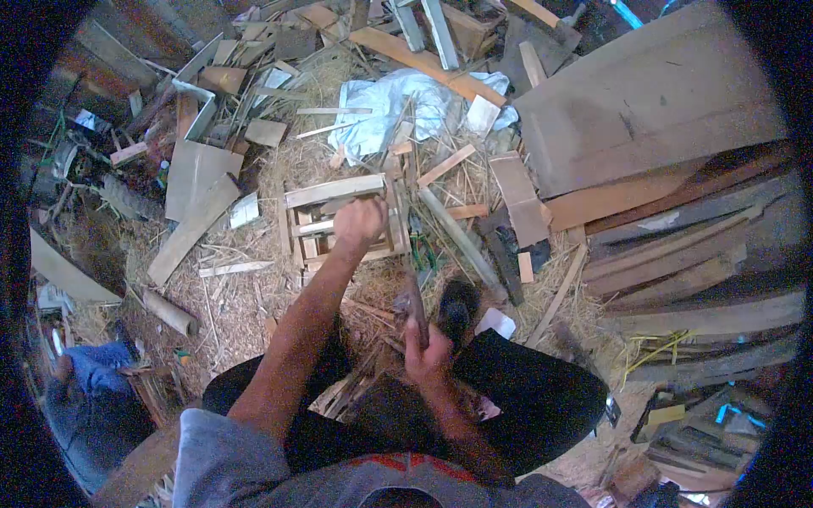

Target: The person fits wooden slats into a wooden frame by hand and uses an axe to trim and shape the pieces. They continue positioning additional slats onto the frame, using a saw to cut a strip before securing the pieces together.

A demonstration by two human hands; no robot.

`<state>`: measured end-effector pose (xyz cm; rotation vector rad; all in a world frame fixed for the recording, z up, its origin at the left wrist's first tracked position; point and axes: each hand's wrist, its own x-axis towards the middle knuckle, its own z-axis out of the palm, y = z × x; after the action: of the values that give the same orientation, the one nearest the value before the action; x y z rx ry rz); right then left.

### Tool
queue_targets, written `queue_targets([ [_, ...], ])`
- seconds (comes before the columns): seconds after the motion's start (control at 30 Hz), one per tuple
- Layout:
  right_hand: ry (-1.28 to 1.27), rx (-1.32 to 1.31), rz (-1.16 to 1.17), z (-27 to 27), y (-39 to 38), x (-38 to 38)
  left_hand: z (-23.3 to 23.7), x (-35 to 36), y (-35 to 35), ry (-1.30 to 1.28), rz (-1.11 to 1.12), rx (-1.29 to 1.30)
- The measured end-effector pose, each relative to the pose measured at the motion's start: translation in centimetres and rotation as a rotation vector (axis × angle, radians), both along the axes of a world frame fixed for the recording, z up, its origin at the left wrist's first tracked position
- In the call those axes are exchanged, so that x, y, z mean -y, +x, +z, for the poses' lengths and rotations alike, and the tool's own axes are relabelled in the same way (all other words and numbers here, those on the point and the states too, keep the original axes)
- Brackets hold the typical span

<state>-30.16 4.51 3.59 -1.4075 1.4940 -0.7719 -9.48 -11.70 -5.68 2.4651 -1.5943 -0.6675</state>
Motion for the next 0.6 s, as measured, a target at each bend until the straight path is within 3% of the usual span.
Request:
queue_targets([
  [0.1, -0.037, -0.107, 0.100, -2.8, 0.9, 4.9, 0.9, -0.2, 0.0, 0.056, -0.009, -0.010],
  [0.13, 0.059, -0.066, 0.077, -1.6, 2.0, 5.7, 0.6, -0.7, -0.1, 0.053, -0.020, -0.010],
  [0.27, -0.001, -0.054, 0.036, 0.1, 0.2, 0.6, 0.4, -0.1, 0.0, -0.012, -0.004, -0.017],
  [0.4, -0.024, -0.062, 0.059, -2.0, 2.2, 5.7, 1.0, 0.0, 0.1, 0.021, -0.017, 0.000],
  [0.6, -0.019, -0.031, 0.021, -0.8, 0.3, 2.2, 0.8, 0.8, 0.4, 0.011, -0.020, -0.008],
])
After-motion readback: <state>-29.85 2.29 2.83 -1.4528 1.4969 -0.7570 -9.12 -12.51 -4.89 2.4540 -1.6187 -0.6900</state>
